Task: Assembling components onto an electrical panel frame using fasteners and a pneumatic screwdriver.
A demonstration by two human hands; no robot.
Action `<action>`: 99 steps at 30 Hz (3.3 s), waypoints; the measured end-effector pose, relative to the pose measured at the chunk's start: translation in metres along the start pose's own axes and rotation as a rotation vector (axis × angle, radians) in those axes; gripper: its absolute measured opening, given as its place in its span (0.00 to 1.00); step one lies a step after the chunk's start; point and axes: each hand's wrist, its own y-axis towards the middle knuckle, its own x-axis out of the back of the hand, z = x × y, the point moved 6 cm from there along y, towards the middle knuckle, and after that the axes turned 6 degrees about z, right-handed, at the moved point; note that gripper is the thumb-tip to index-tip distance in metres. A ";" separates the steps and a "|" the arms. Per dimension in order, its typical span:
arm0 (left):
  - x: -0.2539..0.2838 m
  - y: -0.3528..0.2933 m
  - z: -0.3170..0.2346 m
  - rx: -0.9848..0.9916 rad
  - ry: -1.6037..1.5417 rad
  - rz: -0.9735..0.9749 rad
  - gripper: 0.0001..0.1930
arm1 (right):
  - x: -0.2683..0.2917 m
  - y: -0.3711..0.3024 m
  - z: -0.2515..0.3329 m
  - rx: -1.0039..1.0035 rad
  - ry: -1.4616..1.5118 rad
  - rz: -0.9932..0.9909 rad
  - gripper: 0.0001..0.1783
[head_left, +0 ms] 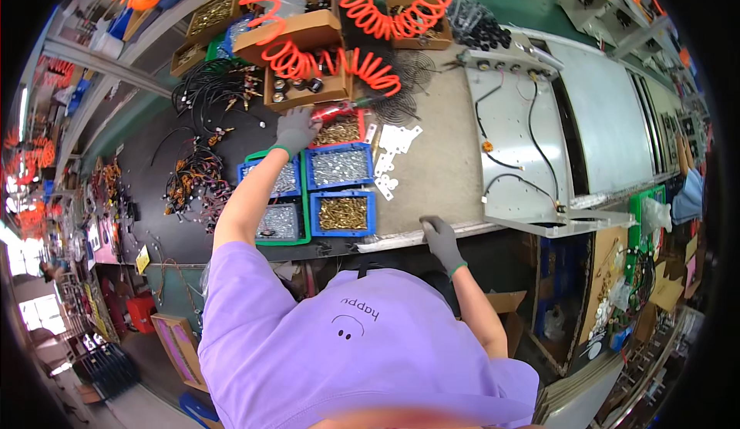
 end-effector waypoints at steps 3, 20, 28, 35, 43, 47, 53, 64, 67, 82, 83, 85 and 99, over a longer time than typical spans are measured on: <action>0.005 -0.002 0.028 -0.059 -0.256 -0.074 0.23 | -0.020 0.040 0.081 0.073 -0.054 0.062 0.15; 0.044 -0.231 0.222 0.374 -0.806 -0.351 0.10 | -0.208 0.103 0.252 0.454 -0.266 0.639 0.15; -0.017 -0.434 0.225 0.804 -0.845 -0.652 0.10 | -0.246 0.056 0.255 0.466 -0.367 0.852 0.14; -0.109 -0.494 0.202 0.971 -0.875 -0.503 0.10 | -0.290 0.001 0.247 0.604 -0.446 1.037 0.15; -0.148 -0.521 0.233 1.220 -0.471 -0.342 0.16 | -0.395 -0.057 0.244 0.961 -0.434 1.227 0.13; -0.132 -0.522 0.240 1.362 -0.405 -0.165 0.20 | -0.472 -0.083 0.232 1.150 -0.400 1.280 0.11; -0.136 -0.494 0.237 0.876 -0.660 -0.360 0.16 | -0.602 -0.075 0.144 1.060 -0.903 1.307 0.14; -0.132 -0.492 0.274 1.052 -0.319 -0.190 0.16 | -0.619 -0.066 0.119 0.953 -1.052 1.160 0.17; -0.133 -0.474 0.280 0.994 -0.195 -0.177 0.15 | -0.613 -0.063 0.125 0.815 -0.977 1.211 0.16; -0.133 -0.458 0.245 0.641 -0.253 -0.129 0.22 | -0.452 -0.017 0.213 0.542 -0.429 1.154 0.16; -0.146 -0.460 0.244 0.615 -0.474 -0.096 0.23 | -0.437 -0.011 0.220 0.621 -0.438 1.105 0.16; -0.153 -0.454 0.241 0.547 -0.688 -0.058 0.23 | -0.398 0.001 0.248 0.465 -0.416 1.103 0.17; -0.132 -0.451 0.214 0.503 -0.192 0.124 0.27 | -0.020 0.081 0.356 0.646 -0.665 0.464 0.14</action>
